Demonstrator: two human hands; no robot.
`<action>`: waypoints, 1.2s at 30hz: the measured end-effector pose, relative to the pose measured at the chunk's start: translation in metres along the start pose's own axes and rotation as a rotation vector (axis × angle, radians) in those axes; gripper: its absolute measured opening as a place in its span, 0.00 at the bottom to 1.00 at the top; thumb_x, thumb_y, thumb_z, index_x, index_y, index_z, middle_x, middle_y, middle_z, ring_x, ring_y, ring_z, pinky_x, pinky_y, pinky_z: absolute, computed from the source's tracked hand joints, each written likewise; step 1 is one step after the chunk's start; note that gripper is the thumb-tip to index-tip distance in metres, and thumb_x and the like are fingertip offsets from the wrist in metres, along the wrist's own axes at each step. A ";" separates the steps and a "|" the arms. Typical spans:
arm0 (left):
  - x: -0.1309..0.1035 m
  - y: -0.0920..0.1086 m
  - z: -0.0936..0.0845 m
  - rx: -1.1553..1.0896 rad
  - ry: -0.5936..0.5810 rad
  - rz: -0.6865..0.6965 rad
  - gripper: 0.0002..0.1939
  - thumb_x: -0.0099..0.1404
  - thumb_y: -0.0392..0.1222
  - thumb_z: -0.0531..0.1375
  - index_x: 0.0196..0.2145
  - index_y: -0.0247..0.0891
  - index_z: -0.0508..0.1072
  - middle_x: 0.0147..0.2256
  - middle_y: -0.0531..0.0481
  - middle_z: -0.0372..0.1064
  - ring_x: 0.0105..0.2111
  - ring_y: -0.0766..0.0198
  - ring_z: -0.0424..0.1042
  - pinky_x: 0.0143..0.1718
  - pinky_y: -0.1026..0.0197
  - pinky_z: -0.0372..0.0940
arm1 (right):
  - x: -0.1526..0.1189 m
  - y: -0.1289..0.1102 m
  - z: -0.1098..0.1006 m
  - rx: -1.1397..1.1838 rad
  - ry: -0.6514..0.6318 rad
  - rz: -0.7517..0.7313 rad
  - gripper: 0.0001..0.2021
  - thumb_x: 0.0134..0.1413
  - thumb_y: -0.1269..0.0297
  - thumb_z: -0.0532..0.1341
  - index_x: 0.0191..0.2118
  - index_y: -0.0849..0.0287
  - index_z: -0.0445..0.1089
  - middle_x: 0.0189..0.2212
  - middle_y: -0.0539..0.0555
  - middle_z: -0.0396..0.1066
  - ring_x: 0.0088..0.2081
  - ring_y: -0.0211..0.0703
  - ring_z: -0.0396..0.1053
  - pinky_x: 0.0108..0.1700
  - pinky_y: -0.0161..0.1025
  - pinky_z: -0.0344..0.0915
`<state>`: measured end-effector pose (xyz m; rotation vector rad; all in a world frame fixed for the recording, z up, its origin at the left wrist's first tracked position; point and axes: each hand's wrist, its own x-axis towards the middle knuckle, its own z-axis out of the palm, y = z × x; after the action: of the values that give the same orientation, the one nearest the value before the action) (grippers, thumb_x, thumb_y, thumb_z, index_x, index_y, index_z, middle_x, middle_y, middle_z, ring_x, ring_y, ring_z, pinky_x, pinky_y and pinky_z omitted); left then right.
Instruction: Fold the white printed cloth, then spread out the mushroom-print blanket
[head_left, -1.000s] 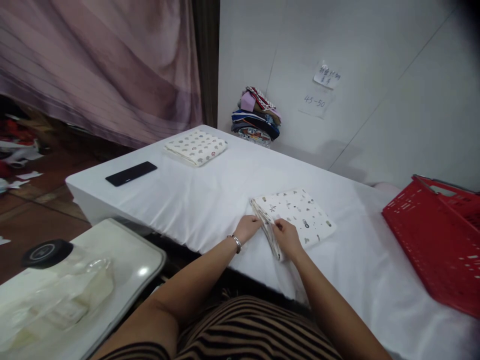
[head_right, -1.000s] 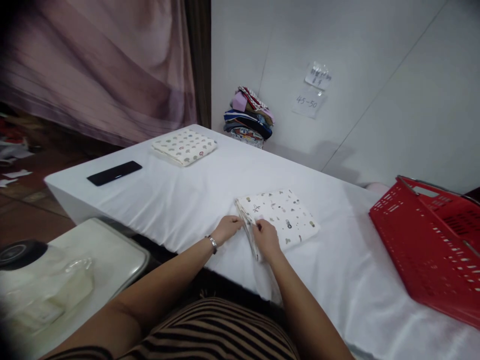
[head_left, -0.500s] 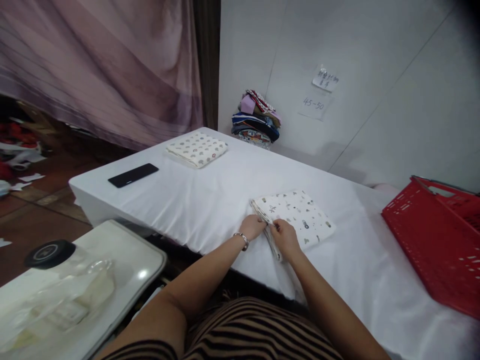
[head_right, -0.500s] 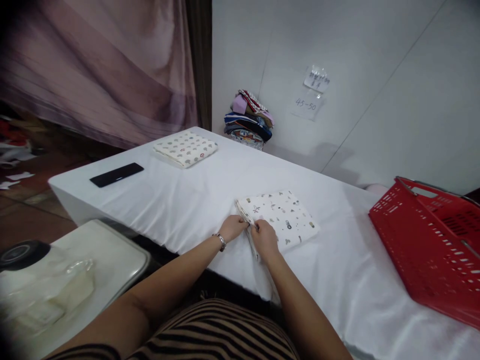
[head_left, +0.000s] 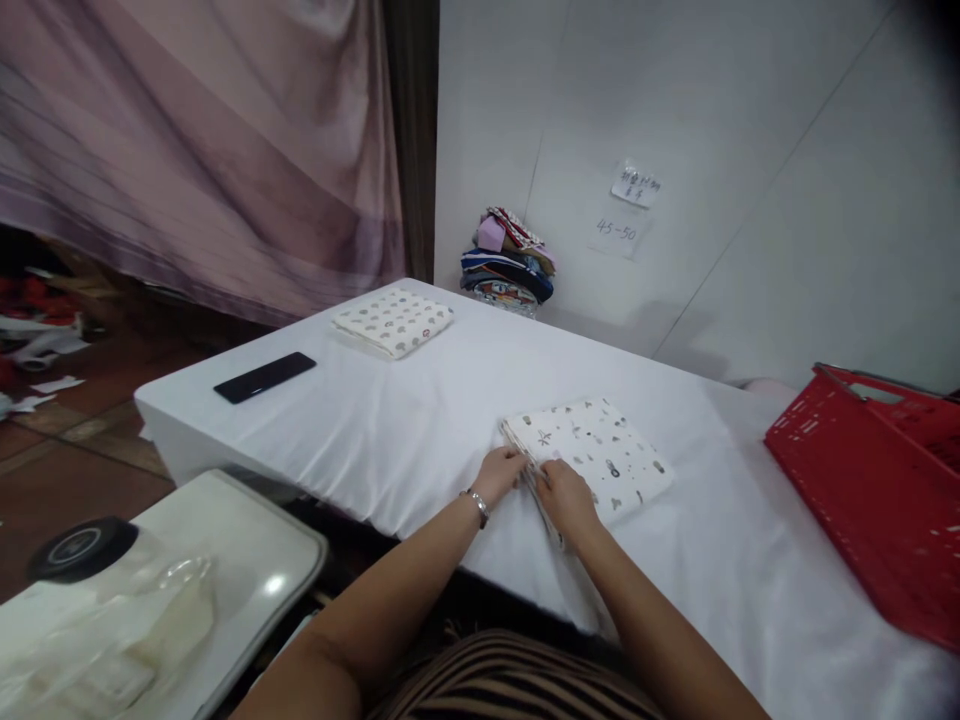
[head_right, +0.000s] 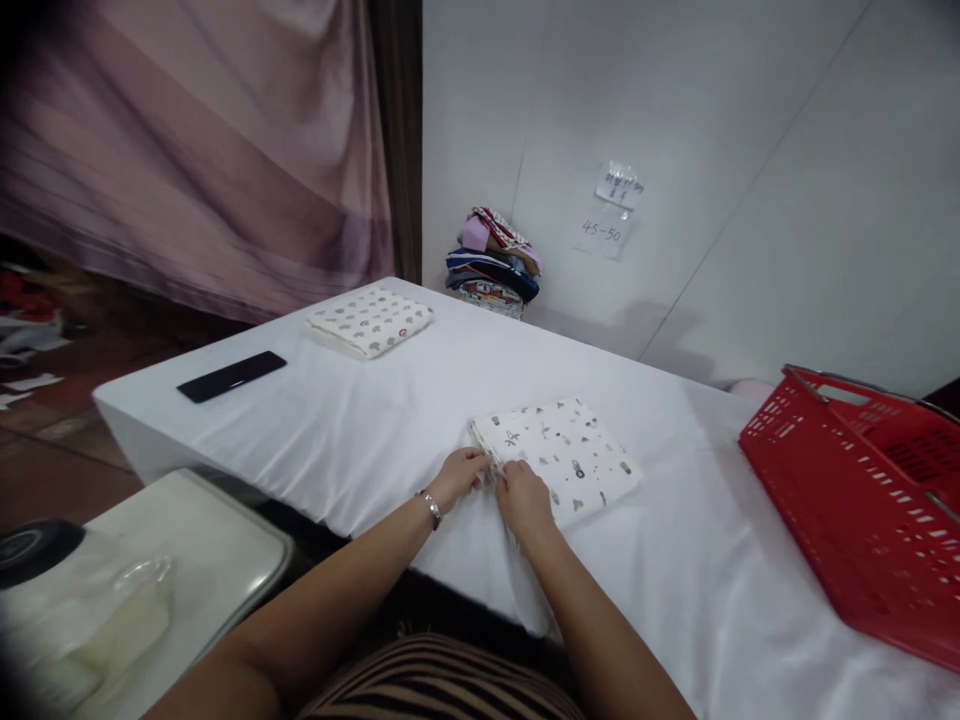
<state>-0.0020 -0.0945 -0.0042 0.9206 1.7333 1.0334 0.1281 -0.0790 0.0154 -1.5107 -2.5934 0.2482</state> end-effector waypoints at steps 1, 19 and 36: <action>0.000 0.001 0.000 -0.024 0.005 -0.004 0.09 0.58 0.43 0.54 0.28 0.34 0.68 0.21 0.54 0.66 0.16 0.71 0.64 0.16 0.68 0.52 | -0.001 0.000 0.000 0.001 0.010 -0.003 0.07 0.58 0.66 0.51 0.34 0.59 0.65 0.34 0.54 0.67 0.35 0.41 0.65 0.33 0.34 0.52; 0.035 0.010 -0.022 0.304 0.373 0.245 0.20 0.59 0.41 0.54 0.50 0.34 0.63 0.47 0.42 0.66 0.45 0.59 0.67 0.46 0.58 0.62 | -0.007 -0.007 0.006 0.037 0.031 -0.127 0.09 0.59 0.67 0.49 0.38 0.56 0.66 0.40 0.53 0.64 0.39 0.41 0.64 0.35 0.35 0.59; 0.059 0.018 0.000 1.144 0.044 0.638 0.24 0.66 0.46 0.43 0.58 0.38 0.58 0.61 0.48 0.48 0.61 0.56 0.47 0.60 0.47 0.44 | 0.039 0.078 -0.033 0.174 0.162 -0.058 0.19 0.59 0.65 0.49 0.55 0.63 0.61 0.58 0.59 0.56 0.59 0.44 0.49 0.58 0.40 0.48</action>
<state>-0.0186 -0.0346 -0.0063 2.2706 2.0983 0.3058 0.1821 -0.0044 0.0329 -1.3362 -2.4166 0.3225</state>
